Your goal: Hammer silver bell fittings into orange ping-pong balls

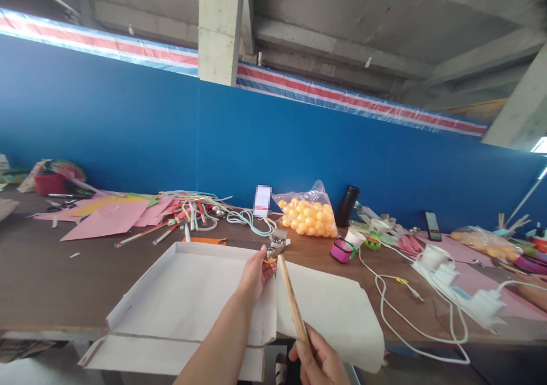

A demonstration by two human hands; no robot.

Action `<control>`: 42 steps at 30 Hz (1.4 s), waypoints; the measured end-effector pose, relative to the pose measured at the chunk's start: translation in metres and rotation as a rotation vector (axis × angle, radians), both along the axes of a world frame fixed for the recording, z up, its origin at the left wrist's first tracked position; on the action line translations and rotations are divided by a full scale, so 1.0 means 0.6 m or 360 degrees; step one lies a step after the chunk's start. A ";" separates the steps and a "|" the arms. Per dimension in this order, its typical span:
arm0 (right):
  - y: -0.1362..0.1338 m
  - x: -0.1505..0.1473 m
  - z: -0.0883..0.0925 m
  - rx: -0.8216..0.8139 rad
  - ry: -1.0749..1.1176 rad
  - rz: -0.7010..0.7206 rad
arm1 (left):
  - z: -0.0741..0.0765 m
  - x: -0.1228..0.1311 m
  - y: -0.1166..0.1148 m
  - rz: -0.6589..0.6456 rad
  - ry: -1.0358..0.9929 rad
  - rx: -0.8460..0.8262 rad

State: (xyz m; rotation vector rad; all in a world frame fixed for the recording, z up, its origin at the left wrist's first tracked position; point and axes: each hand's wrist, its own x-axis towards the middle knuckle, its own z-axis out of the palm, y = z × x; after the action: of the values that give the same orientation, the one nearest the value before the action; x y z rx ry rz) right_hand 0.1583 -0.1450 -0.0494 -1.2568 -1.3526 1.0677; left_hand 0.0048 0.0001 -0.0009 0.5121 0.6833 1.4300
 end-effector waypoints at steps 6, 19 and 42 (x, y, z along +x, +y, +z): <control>0.001 0.000 0.000 0.0001 -0.0005 0.0013 | -0.002 0.001 0.002 -0.0008 0.0007 0.0004; -0.006 -0.002 0.018 -0.0020 0.0086 0.0006 | -0.001 0.001 -0.001 -0.0003 0.0003 0.0019; -0.004 -0.001 0.006 -0.0012 0.0022 -0.0038 | 0.004 0.000 -0.002 -0.0003 -0.0015 -0.0002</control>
State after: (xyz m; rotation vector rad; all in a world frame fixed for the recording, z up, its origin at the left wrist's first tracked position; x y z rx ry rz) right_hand 0.1576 -0.1476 -0.0456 -1.2658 -1.3214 1.0642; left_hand 0.0048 -0.0011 0.0018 0.5049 0.6760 1.4292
